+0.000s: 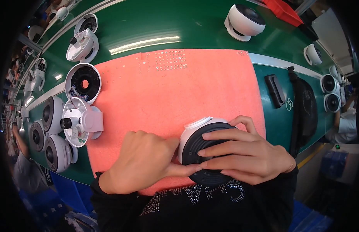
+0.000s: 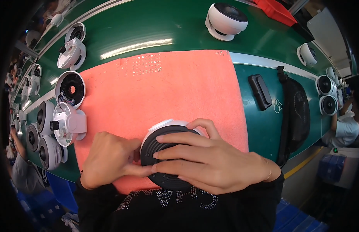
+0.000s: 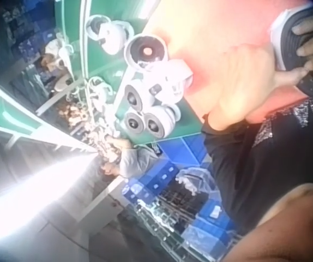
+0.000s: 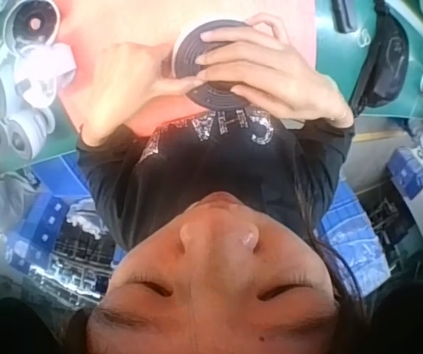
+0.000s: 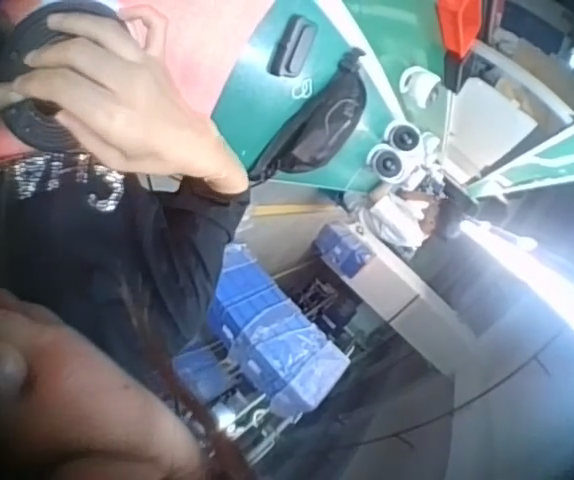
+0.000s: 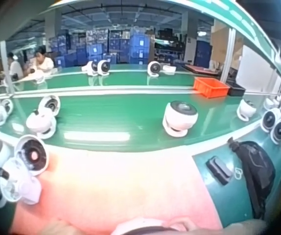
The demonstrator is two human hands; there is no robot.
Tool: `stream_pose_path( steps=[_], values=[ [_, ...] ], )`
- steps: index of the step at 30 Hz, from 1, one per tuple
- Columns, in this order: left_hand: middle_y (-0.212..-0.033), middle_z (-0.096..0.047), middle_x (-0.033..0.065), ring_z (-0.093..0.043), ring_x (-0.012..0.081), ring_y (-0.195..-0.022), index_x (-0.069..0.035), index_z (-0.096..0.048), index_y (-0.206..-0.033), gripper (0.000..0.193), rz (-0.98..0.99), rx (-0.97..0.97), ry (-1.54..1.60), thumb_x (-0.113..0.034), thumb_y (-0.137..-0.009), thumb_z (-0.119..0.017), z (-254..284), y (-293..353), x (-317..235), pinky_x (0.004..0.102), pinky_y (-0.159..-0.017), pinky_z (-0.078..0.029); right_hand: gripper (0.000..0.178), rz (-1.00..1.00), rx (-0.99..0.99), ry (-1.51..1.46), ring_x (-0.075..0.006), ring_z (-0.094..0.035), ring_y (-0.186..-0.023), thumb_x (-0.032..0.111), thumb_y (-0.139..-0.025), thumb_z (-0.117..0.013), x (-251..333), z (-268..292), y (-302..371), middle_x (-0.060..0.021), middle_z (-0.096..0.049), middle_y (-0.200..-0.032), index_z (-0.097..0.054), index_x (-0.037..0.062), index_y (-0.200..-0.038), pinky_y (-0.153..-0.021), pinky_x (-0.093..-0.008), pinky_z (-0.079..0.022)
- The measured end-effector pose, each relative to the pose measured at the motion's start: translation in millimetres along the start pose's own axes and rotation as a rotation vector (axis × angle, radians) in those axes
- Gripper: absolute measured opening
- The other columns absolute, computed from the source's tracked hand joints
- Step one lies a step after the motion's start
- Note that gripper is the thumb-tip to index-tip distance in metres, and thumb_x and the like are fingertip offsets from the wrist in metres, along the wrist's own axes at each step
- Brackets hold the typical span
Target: Assembling electronic security camera units on a factory production line.
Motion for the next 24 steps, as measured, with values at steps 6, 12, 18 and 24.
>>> stream_pose_path(
  steps=[6,12,18,24],
  values=[
    [-0.042,-0.047,0.0087,-0.050,0.0261,-0.038,-0.003,-0.056,-0.056,0.053,0.006,0.055,0.020,-0.055,-0.064,-0.065,2.7,-3.0,-0.2,0.0333,-0.039,-0.038,0.050,-0.115,-0.113,-0.079,-0.0260,-0.047,-0.110,0.023,-0.074,-0.065,-0.6,7.1,-4.6,-0.0075,-0.050,-0.115,-0.051,0.0076,-0.119,-0.084,-0.0417,-0.030],
    [-0.043,-0.049,0.0099,-0.051,0.0271,-0.040,-0.003,-0.057,-0.058,0.053,-0.030,0.048,0.026,-0.055,-0.065,-0.065,-1.0,-1.8,1.1,0.0341,-0.039,-0.037,0.045,-0.007,0.070,0.021,-0.0258,-0.052,-0.105,0.018,-0.075,-0.064,10.4,0.0,-3.6,-0.0119,-0.052,-0.112,-0.055,0.0064,-0.117,-0.084,-0.0428,-0.033],
    [-0.043,-0.049,0.0112,-0.051,0.0277,-0.040,-0.003,-0.059,-0.059,0.050,-0.002,0.081,0.061,-0.052,-0.066,-0.065,1.2,-4.0,1.5,0.0349,-0.039,-0.037,0.047,-0.130,-0.101,0.038,-0.0263,-0.052,-0.103,0.017,-0.073,-0.064,2.2,8.7,-5.1,-0.0162,-0.052,-0.114,-0.055,0.0068,-0.118,-0.084,-0.0385,-0.041],
    [-0.042,-0.047,0.0120,-0.050,0.0277,-0.039,-0.003,-0.058,-0.055,0.054,-0.040,0.069,0.020,-0.056,-0.066,-0.063,-0.2,-2.3,2.1,0.0354,-0.039,-0.036,0.045,0.082,0.135,0.008,-0.0274,-0.049,-0.109,0.014,-0.076,-0.058,15.9,-6.1,-5.5,-0.0113,-0.054,-0.114,-0.053,0.0078,-0.120,-0.095,-0.0441,-0.032]
  ],
)
Point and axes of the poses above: each hand's wrist, its own y-axis away from the middle knuckle, its own z-axis out of the back of the hand, x = y × z, the point moved 8 cm from there along -y, towards the middle knuckle
